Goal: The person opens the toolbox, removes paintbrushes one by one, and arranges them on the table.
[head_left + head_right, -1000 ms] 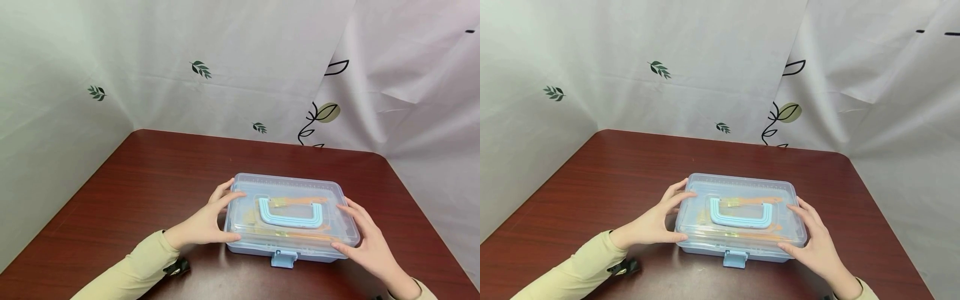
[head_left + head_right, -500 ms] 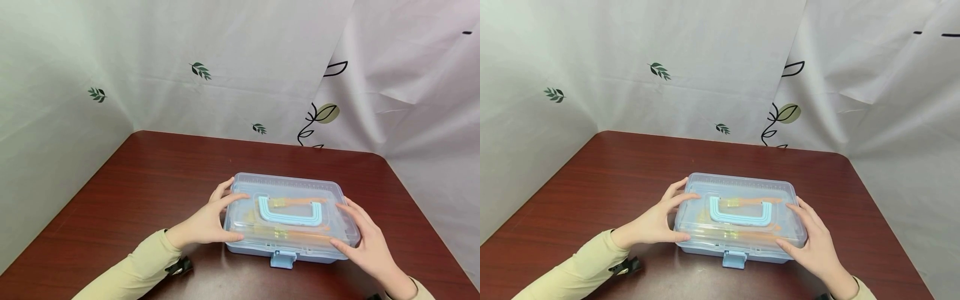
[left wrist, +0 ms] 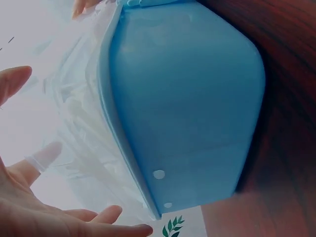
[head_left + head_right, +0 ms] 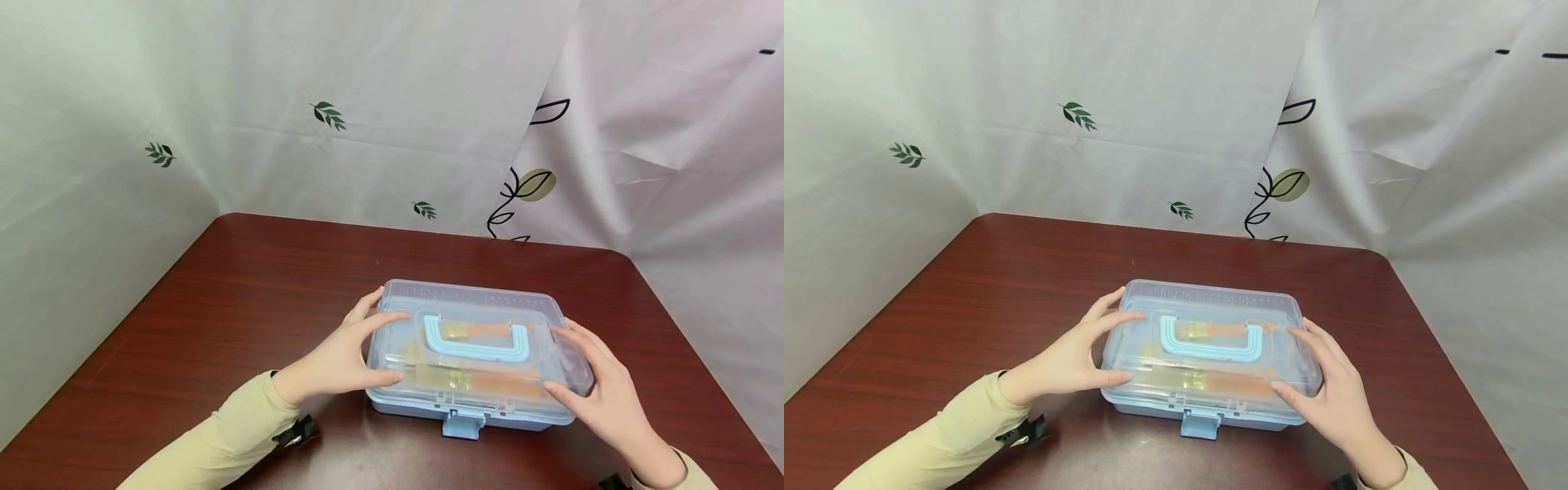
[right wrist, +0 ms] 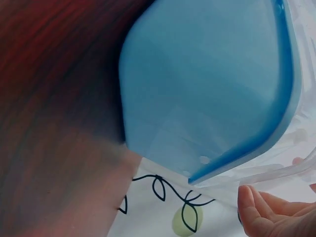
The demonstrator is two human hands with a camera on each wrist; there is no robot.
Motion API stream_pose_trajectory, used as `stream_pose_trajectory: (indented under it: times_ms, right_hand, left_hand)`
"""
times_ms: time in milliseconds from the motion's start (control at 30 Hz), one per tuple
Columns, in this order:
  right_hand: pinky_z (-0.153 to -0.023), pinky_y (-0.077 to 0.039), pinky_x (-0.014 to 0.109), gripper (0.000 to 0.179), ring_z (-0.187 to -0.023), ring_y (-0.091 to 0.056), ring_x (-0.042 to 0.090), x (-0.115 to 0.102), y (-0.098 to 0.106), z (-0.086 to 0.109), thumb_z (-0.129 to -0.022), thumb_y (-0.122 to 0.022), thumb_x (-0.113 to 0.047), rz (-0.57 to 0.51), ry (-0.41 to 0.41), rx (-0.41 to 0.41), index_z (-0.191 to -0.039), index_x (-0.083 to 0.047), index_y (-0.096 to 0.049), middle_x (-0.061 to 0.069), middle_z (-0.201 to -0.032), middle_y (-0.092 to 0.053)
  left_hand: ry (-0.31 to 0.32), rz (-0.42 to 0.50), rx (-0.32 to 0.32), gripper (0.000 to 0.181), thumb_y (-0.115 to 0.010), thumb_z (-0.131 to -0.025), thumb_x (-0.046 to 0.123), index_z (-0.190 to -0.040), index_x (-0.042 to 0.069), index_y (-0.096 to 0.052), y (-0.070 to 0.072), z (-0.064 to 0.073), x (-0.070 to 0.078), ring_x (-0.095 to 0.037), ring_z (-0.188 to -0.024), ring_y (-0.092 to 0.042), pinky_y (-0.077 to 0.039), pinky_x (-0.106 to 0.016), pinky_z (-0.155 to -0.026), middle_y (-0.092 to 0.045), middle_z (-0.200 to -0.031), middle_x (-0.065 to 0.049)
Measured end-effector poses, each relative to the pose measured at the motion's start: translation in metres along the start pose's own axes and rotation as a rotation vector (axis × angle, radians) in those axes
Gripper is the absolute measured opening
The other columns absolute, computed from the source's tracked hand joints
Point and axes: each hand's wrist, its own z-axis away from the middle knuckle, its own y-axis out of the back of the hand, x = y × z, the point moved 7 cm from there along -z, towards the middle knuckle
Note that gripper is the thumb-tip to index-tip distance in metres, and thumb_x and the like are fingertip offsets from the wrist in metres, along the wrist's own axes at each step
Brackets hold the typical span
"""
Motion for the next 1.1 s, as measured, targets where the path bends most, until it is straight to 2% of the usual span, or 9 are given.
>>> stream_pose_trajectory:
  times_ms: [167, 267, 467, 567, 667, 733, 800, 933, 1100]
  right_hand:
    - [-0.091, -0.025, 0.001, 0.065, -0.121, -0.035, -0.016, -0.001, 0.004, -0.004, -0.061, -0.082, -0.001, 0.001, -0.054, 0.001, -0.122, -0.006, -0.06, -0.02, -0.131, -0.046]
    - [-0.091, -0.024, 0.0, 0.063, -0.121, -0.035, -0.018, -0.002, 0.006, -0.006, -0.063, -0.082, -0.002, 0.021, -0.068, 0.007, -0.121, -0.007, -0.061, -0.025, -0.129, -0.044]
    - [-0.091, -0.024, -0.001, 0.069, -0.12, -0.036, -0.019, 0.0, 0.011, -0.006, -0.056, -0.085, -0.003, 0.041, -0.059, 0.017, -0.121, -0.009, -0.062, -0.03, -0.13, -0.043]
    - [-0.089, -0.026, 0.001, 0.081, -0.12, -0.039, -0.015, 0.001, 0.012, -0.005, -0.049, -0.09, -0.009, 0.011, -0.004, -0.006, -0.124, -0.006, -0.06, -0.024, -0.135, -0.044]
    - [-0.093, -0.027, 0.003, 0.095, -0.125, -0.04, -0.008, 0.003, 0.013, -0.002, -0.043, -0.094, -0.023, -0.047, 0.09, -0.053, -0.127, 0.001, -0.055, -0.011, -0.142, -0.044]
    - [-0.095, -0.028, 0.004, 0.101, -0.127, -0.04, -0.004, 0.004, 0.013, 0.0, -0.043, -0.093, -0.034, -0.073, 0.154, -0.083, -0.128, 0.004, -0.053, -0.001, -0.145, -0.043]
    - [-0.099, -0.028, 0.006, 0.101, -0.132, -0.037, 0.001, 0.004, 0.014, 0.001, -0.049, -0.09, -0.044, -0.094, 0.208, -0.107, -0.128, 0.006, -0.051, 0.01, -0.145, -0.042]
    - [-0.097, -0.032, 0.009, 0.091, -0.132, -0.039, 0.009, 0.001, 0.013, 0.002, -0.067, -0.078, -0.054, -0.126, 0.303, -0.13, -0.127, 0.009, -0.049, 0.025, -0.141, -0.039]
    - [-0.094, -0.035, 0.008, 0.078, -0.127, -0.043, 0.007, -0.003, 0.014, 0.003, -0.077, -0.069, -0.054, -0.111, 0.36, -0.091, -0.12, 0.01, -0.054, 0.028, -0.138, -0.04]
  left_hand:
    - [0.03, -0.025, -0.007, 0.066, -0.08, -0.074, 0.032, -0.134, 0.028, -0.051, 0.005, -0.005, 0.001, -0.033, -0.141, -0.023, -0.038, -0.055, -0.101, -0.016, -0.155, -0.014]
    - [0.054, -0.046, -0.016, 0.065, -0.078, -0.075, 0.035, -0.134, 0.029, -0.051, 0.008, -0.009, 0.003, -0.032, -0.14, -0.026, -0.039, -0.055, -0.1, -0.019, -0.155, -0.015]
    - [0.104, -0.063, -0.011, 0.061, -0.077, -0.076, 0.038, -0.131, 0.031, -0.054, 0.01, -0.015, 0.005, -0.032, -0.138, -0.032, -0.042, -0.052, -0.098, -0.023, -0.153, -0.014]
    - [0.111, -0.062, -0.005, 0.059, -0.076, -0.077, 0.039, -0.131, 0.031, -0.054, 0.01, -0.016, 0.007, -0.033, -0.138, -0.031, -0.042, -0.053, -0.097, -0.023, -0.154, -0.014]
    - [0.115, -0.059, -0.003, 0.058, -0.075, -0.078, 0.04, -0.131, 0.031, -0.054, 0.01, -0.016, 0.008, -0.034, -0.137, -0.032, -0.042, -0.052, -0.098, -0.024, -0.153, -0.015]
    - [0.117, -0.057, -0.001, 0.057, -0.075, -0.078, 0.04, -0.131, 0.03, -0.054, 0.011, -0.015, 0.007, -0.035, -0.136, -0.034, -0.043, -0.051, -0.097, -0.024, -0.153, -0.015]
    - [0.118, -0.05, 0.002, 0.057, -0.075, -0.079, 0.04, -0.131, 0.03, -0.054, 0.011, -0.015, 0.007, -0.035, -0.136, -0.034, -0.044, -0.05, -0.096, -0.024, -0.153, -0.015]
    - [0.117, -0.045, 0.008, 0.058, -0.075, -0.079, 0.039, -0.131, 0.029, -0.054, 0.012, -0.014, 0.006, -0.034, -0.137, -0.032, -0.043, -0.05, -0.098, -0.023, -0.153, -0.015]
    - [0.117, -0.044, -0.008, 0.06, -0.075, -0.079, 0.039, -0.134, 0.029, -0.052, 0.01, -0.013, 0.004, -0.033, -0.14, -0.027, -0.039, -0.053, -0.101, -0.02, -0.155, -0.014]
